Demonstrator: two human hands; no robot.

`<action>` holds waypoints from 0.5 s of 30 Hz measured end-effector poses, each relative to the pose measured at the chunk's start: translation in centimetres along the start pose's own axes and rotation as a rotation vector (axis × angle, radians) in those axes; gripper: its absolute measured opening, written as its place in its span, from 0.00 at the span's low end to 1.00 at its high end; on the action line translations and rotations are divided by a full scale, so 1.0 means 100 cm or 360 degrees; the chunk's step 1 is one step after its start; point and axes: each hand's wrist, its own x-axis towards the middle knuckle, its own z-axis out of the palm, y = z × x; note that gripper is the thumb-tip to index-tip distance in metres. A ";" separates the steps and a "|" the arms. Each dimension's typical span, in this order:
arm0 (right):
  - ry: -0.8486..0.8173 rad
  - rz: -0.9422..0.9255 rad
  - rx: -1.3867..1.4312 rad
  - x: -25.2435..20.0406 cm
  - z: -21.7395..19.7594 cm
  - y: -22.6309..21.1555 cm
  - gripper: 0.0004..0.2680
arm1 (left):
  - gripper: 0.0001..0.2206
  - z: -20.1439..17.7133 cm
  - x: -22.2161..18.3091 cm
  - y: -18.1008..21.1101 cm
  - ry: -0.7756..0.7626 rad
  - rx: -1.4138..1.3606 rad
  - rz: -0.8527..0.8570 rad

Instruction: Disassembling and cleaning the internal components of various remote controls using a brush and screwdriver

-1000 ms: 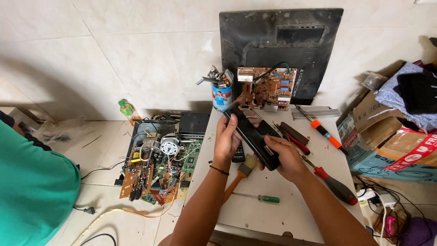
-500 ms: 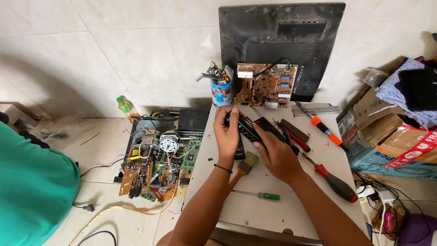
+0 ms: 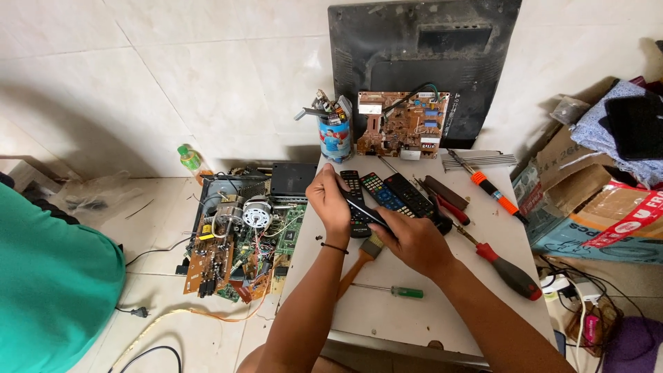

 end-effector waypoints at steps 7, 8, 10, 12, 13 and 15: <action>-0.0091 0.0151 0.0146 0.011 -0.015 -0.018 0.13 | 0.27 -0.002 0.001 -0.012 0.0086 -0.0028 0.0055; -0.0145 0.0234 0.0217 0.012 -0.015 -0.021 0.14 | 0.27 -0.002 0.002 -0.011 0.0113 -0.0020 0.0076; -0.0203 0.0323 0.0295 0.010 -0.012 -0.021 0.16 | 0.27 -0.003 0.001 -0.008 0.0139 -0.0003 0.0091; -0.0394 0.0554 0.0405 0.007 -0.008 -0.013 0.13 | 0.27 -0.003 0.003 -0.003 0.0148 0.0040 0.0126; -0.0399 0.0550 0.0411 0.009 -0.010 -0.015 0.13 | 0.27 -0.002 0.004 -0.002 0.0154 0.0046 0.0127; -0.0337 0.0607 0.0370 0.012 -0.015 -0.018 0.10 | 0.27 0.000 0.004 -0.001 0.0051 0.0011 0.0103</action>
